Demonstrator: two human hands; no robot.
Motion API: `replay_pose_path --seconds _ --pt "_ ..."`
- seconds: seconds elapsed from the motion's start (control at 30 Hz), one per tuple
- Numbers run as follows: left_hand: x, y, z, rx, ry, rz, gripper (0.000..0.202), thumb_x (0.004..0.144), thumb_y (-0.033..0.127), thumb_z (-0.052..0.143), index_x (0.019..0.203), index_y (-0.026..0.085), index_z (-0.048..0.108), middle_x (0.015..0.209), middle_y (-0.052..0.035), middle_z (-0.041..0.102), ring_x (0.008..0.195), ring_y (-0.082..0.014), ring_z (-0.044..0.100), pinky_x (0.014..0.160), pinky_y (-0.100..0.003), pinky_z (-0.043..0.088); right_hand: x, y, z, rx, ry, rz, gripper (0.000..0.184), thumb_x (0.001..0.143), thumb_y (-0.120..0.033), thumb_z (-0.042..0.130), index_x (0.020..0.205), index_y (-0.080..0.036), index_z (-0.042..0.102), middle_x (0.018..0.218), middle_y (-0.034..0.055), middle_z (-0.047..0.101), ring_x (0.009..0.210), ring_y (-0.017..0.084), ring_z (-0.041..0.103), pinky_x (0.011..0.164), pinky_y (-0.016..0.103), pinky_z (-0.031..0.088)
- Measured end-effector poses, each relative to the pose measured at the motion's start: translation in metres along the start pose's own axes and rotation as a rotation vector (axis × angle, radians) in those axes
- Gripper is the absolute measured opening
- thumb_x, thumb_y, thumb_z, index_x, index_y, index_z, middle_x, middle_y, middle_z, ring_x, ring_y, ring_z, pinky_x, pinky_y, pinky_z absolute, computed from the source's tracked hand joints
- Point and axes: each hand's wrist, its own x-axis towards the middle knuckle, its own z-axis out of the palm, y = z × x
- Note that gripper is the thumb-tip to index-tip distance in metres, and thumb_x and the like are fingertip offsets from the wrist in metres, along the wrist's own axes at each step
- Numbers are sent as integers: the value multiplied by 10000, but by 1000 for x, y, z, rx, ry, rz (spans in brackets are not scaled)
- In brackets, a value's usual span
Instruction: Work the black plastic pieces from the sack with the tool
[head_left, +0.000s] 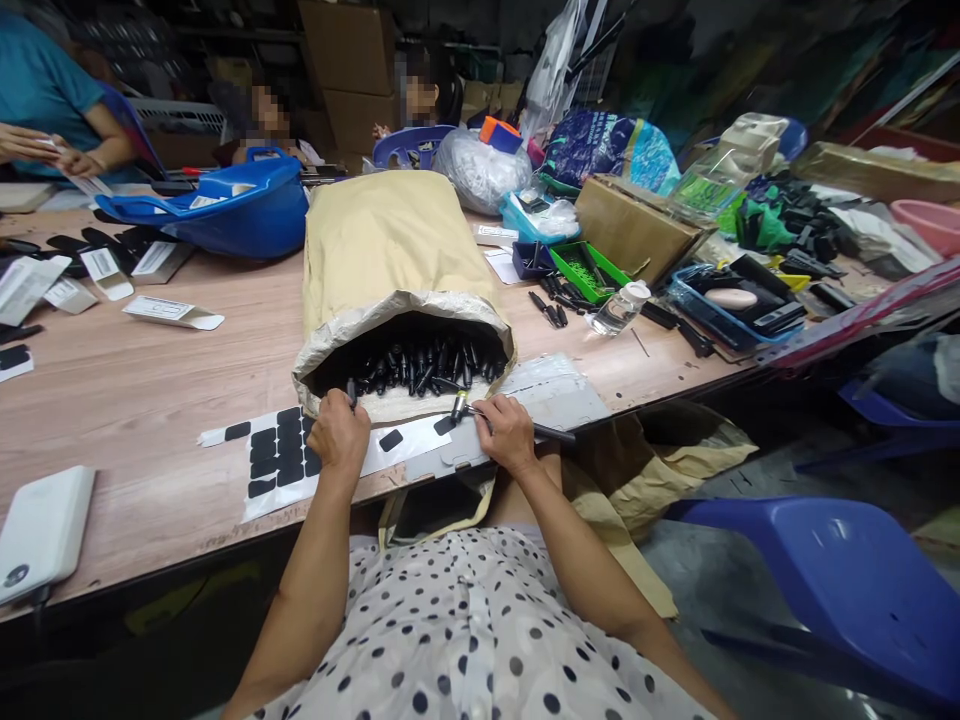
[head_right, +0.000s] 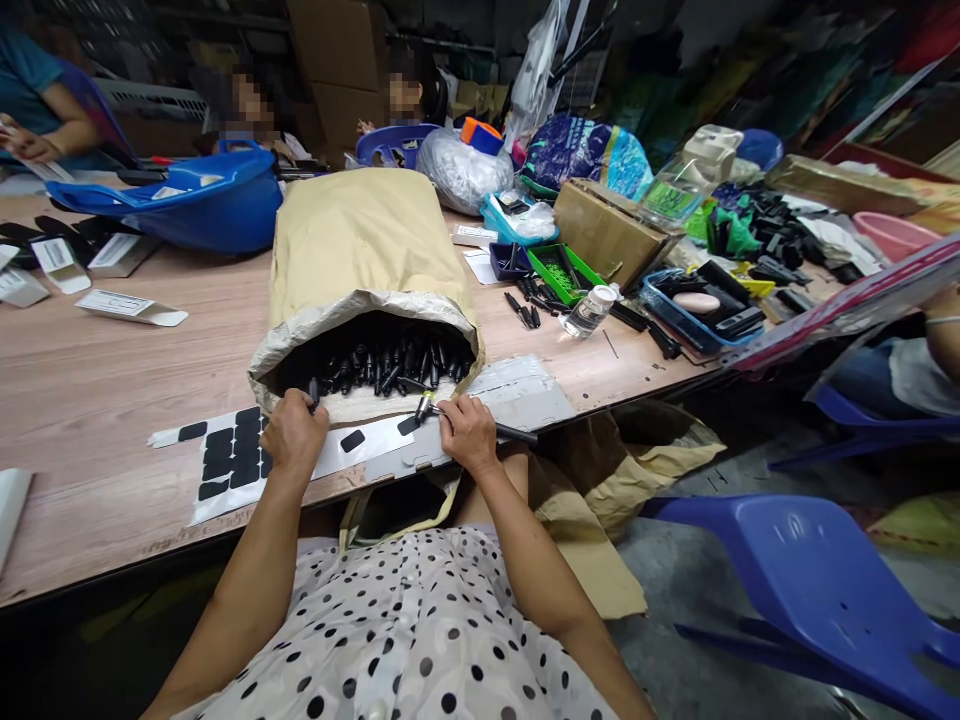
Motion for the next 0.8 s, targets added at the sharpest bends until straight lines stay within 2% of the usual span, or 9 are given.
replay_pose_path --seconds 0.07,0.13,0.23,0.3,0.4,0.5,0.7,0.8 --pt "-11 1 -3 -24 23 50 135 863 246 560 989 228 607 998 -120 665 874 -340 656 727 -456 505 0 0 0 3 2 3 213 908 -226 558 1045 -248 719 900 60 631 860 217 513 760 319 394" --pt "-23 3 -2 -70 9 160 188 877 256 559 1052 240 625 1018 -96 681 895 -311 661 732 -408 509 0 0 0 1 9 -1 208 906 -227 561 1037 -246 721 894 60 629 854 215 509 757 318 391" --pt "-36 8 9 -176 -92 373 264 873 232 581 1127 248 651 1031 -64 703 935 -262 664 777 -353 523 0 0 0 -9 28 -12 198 907 -231 564 1019 -238 726 889 61 630 845 213 503 752 316 386" --pt "-40 11 20 -213 -179 460 267 865 205 590 1112 253 681 1033 -48 715 972 -245 659 811 -332 529 0 0 0 -10 28 -17 201 913 -234 560 1023 -235 728 890 61 629 846 212 498 752 314 382" --pt "-41 12 36 -202 -251 488 220 857 205 609 1037 264 722 1012 -33 716 1001 -236 650 809 -313 533 0 0 0 -7 1 -14 215 925 -237 551 1049 -240 726 905 63 627 861 214 494 762 311 377" --pt "-39 11 45 -192 -237 486 160 847 264 658 984 272 741 958 -24 704 944 -226 652 784 -305 530 0 1 0 -4 -21 -6 224 935 -236 545 1067 -247 725 918 65 629 872 217 497 769 313 379" --pt "-37 6 50 -226 -186 581 123 858 279 646 921 256 748 881 -25 700 878 -206 651 763 -291 511 1 3 -4 65 -36 -24 239 965 -235 510 1050 -245 733 896 63 645 850 210 536 762 318 423" --pt "-38 6 49 -225 -198 637 113 838 280 661 893 237 750 823 -22 692 814 -195 645 742 -293 501 1 -5 -10 175 -6 -5 304 1004 -246 438 1132 -250 713 947 68 663 895 205 592 800 312 479"
